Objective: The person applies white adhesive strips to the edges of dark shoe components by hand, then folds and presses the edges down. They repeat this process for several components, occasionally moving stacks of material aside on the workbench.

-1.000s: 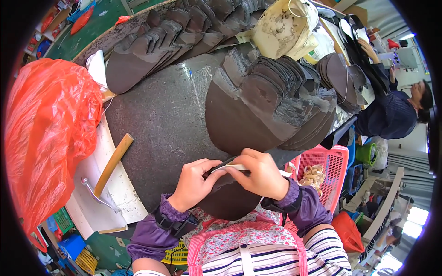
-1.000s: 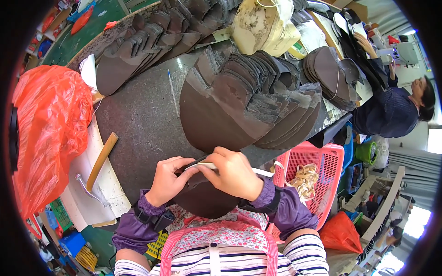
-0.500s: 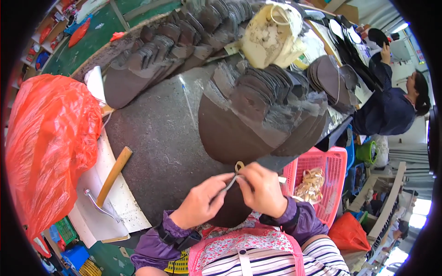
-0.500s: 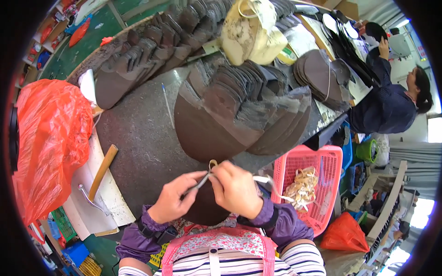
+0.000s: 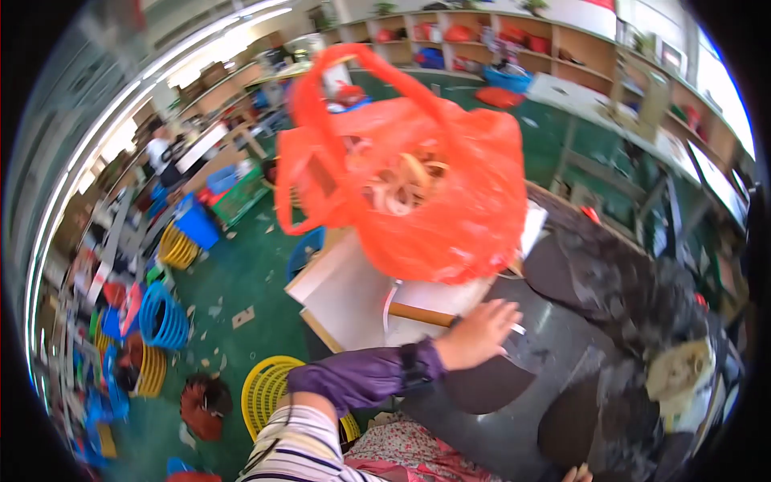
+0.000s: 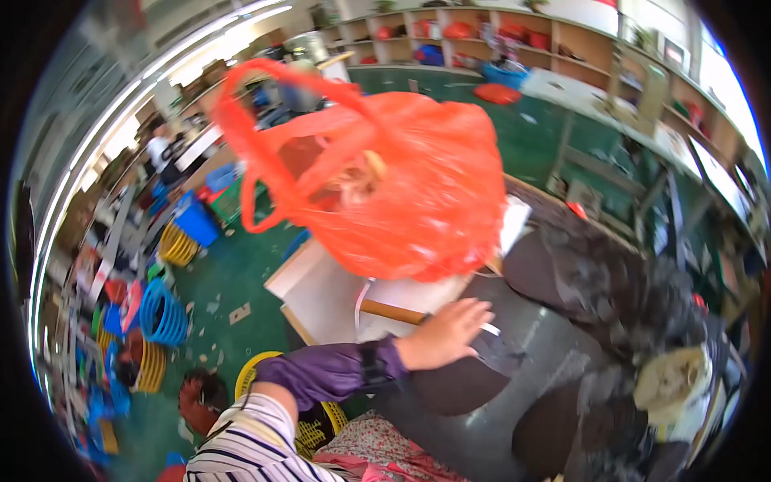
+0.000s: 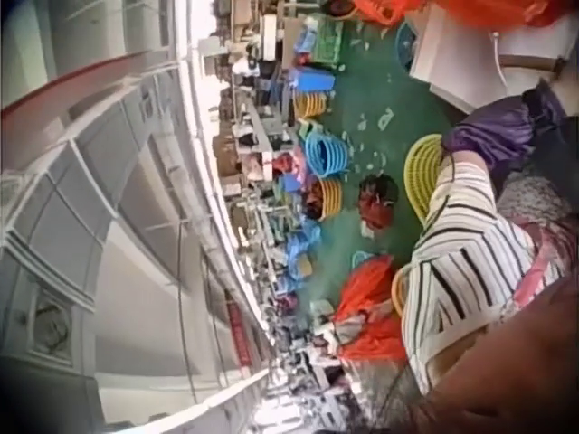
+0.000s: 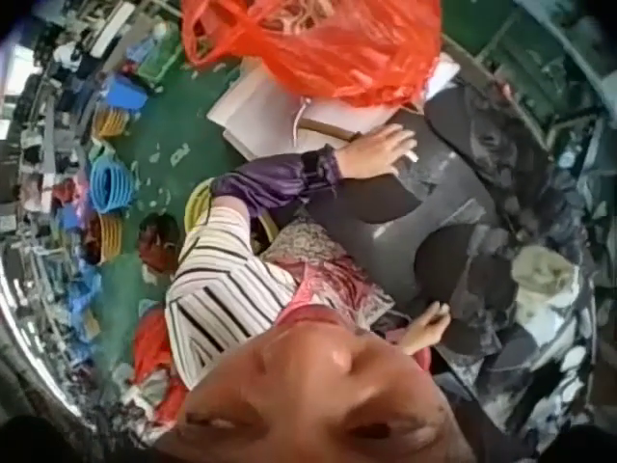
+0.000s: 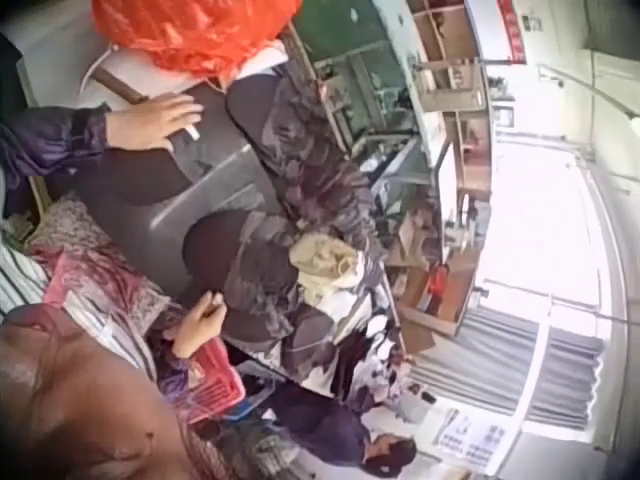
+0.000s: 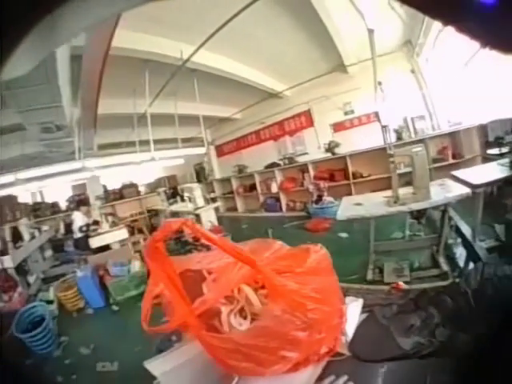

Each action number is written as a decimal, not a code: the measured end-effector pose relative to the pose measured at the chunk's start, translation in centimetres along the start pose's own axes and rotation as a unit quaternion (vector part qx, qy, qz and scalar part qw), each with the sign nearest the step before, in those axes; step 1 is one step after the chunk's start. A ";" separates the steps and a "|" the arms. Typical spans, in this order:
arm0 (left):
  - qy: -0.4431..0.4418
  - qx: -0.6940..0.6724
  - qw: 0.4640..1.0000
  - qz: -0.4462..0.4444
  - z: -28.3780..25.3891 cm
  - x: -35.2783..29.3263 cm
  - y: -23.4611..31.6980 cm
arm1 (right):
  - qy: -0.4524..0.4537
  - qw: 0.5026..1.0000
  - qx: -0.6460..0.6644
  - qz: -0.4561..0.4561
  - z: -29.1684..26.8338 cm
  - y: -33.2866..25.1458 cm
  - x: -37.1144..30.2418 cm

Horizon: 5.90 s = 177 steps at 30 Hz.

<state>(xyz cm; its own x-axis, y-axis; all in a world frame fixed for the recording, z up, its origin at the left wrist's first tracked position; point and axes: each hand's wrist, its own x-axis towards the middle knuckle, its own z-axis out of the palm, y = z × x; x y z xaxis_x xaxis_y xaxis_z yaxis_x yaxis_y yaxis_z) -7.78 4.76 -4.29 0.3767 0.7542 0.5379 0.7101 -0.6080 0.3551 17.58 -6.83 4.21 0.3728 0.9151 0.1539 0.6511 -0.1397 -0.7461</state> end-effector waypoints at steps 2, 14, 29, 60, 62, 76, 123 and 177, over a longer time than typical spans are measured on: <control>-0.072 -0.107 0.991 -0.044 -0.7 2.2 2.1 | -0.074 0.996 0.046 -0.034 1.6 -4.0 2.0; -0.177 -0.259 0.949 0.027 6.6 14.9 7.1 | -0.019 0.956 0.060 -0.285 -3.3 -4.4 2.5; 0.034 -0.194 0.976 -0.095 -11.3 -4.5 10.4 | -0.193 0.909 0.171 -0.328 1.7 -8.4 -0.3; -0.084 -0.320 0.933 -0.138 3.1 2.5 5.3 | -0.153 0.963 0.018 -0.219 5.8 1.1 5.2; -0.085 -0.330 0.930 -0.137 3.3 2.5 5.0 | -0.145 0.966 0.011 -0.213 6.0 1.1 5.2; -0.131 -0.400 0.898 -0.129 2.4 3.0 6.3 | 0.062 0.989 -0.097 -0.089 3.6 1.9 3.7; -0.099 -0.315 0.940 -0.086 2.8 6.7 4.2 | -0.099 0.959 -0.125 -0.236 6.1 -1.0 7.2; -0.050 -0.204 0.978 -0.008 1.7 7.7 3.0 | -0.094 0.962 0.015 -0.258 7.0 -1.3 7.3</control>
<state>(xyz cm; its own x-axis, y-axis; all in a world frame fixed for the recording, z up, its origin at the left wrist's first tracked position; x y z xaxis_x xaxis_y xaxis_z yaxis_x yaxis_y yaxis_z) -1.76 9.18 -0.43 0.4392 0.7721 0.4594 0.4273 -0.6293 0.6491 14.85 2.72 1.79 -0.1217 0.9122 0.3913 0.6967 0.3593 -0.6209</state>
